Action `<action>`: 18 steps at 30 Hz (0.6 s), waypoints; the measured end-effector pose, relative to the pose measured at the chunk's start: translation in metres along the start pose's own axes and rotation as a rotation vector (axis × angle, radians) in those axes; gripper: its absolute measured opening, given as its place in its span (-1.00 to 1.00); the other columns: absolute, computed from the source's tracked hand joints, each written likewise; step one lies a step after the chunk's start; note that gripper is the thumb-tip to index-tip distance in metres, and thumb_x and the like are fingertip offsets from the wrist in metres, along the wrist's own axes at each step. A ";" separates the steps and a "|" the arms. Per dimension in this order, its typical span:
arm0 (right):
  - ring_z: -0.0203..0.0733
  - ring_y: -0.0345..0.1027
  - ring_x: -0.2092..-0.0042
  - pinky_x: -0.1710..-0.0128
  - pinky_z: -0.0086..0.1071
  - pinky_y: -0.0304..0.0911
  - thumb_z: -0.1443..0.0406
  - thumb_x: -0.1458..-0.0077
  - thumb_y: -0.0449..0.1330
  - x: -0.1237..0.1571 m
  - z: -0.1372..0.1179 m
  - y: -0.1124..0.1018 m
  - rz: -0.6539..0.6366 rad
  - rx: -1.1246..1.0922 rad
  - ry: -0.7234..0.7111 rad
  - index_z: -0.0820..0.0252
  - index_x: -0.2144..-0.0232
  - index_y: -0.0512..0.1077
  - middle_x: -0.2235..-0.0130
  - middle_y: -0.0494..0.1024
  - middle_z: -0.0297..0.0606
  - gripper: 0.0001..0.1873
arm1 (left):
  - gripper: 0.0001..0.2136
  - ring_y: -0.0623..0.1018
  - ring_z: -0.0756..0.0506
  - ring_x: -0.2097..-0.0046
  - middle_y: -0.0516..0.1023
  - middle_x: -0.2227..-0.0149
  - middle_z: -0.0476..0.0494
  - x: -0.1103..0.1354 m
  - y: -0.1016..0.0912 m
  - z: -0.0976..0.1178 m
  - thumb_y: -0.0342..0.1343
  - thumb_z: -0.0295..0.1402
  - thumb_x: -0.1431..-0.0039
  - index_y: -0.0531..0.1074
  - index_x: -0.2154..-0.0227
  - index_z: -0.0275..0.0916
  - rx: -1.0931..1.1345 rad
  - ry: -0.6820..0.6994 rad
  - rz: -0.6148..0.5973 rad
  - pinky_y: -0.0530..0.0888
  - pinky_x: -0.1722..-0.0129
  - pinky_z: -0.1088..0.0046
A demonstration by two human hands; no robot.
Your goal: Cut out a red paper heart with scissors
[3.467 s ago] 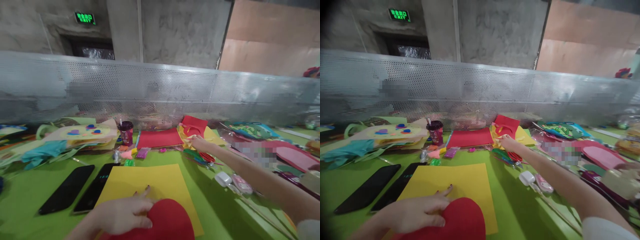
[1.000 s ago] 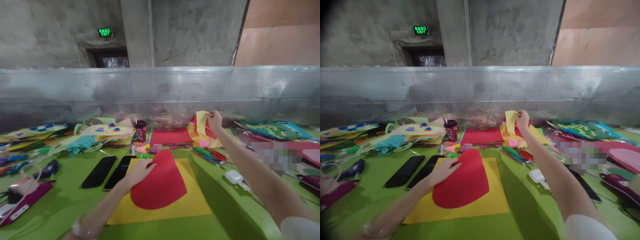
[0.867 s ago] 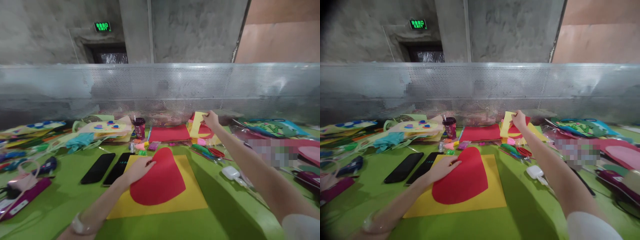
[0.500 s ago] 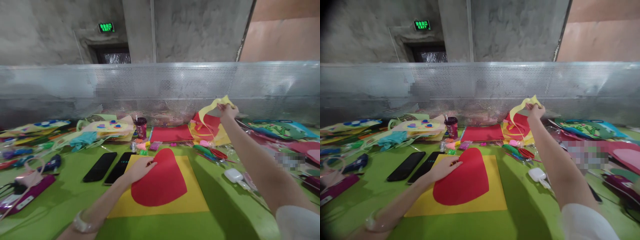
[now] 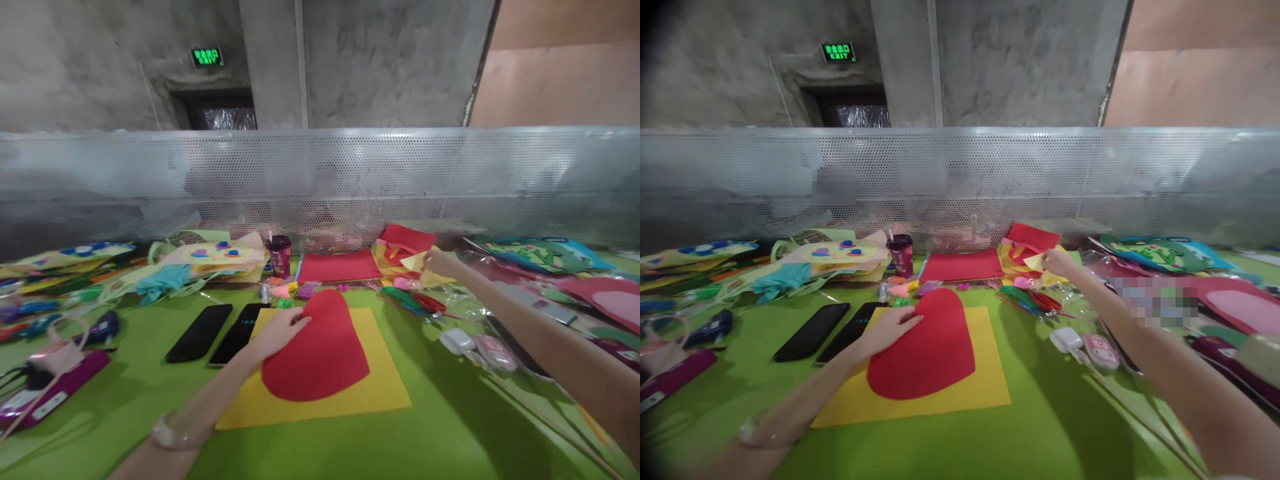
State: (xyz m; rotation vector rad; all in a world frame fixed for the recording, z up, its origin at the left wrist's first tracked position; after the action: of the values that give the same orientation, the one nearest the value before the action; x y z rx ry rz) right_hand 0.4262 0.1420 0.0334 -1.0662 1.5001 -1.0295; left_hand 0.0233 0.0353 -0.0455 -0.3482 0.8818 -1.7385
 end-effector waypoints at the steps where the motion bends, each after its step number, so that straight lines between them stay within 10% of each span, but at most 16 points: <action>1: -0.16 0.37 0.12 0.15 -0.20 0.34 0.22 -0.18 0.10 0.010 -0.004 0.007 -0.102 0.043 -0.031 0.23 0.07 0.35 0.05 0.42 -0.17 -0.70 | -0.72 0.50 -0.15 0.31 0.53 0.40 -0.10 0.000 0.000 0.000 -0.08 -0.12 -0.13 0.35 0.48 -0.20 0.062 -0.023 0.003 0.35 0.34 0.39; 9: -0.16 0.37 0.13 0.16 -0.19 0.33 0.20 -0.18 0.10 0.055 -0.022 0.037 -0.362 0.274 -0.099 0.25 0.08 0.35 0.07 0.43 -0.19 -0.69 | -0.68 0.57 -0.20 0.25 0.61 0.30 -0.19 0.001 0.004 -0.010 0.22 -0.15 0.11 0.46 0.32 -0.25 0.644 -0.207 -0.002 0.45 0.23 0.29; 18: -0.09 0.38 0.44 0.48 -0.38 0.10 0.37 0.24 0.27 0.067 -0.040 -0.025 -0.232 0.284 -0.164 0.33 0.70 0.43 0.58 0.49 -0.09 -0.87 | -0.69 0.58 -0.21 0.23 0.61 0.27 -0.26 -0.009 0.007 -0.032 0.25 -0.18 0.09 0.50 0.31 -0.29 0.707 -0.189 0.029 0.44 0.15 0.24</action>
State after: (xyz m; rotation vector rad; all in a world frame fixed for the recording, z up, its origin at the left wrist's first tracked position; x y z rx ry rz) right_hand 0.3819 0.0749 0.0473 -1.1068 1.0798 -1.2426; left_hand 0.0113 0.0546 -0.0706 -0.0240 0.1051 -1.8320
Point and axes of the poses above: each hand's wrist, its own x-axis away from the middle knuckle, its own y-axis out of the palm, z = x × y, the point moved 3 cm from there along -x, towards the middle knuckle
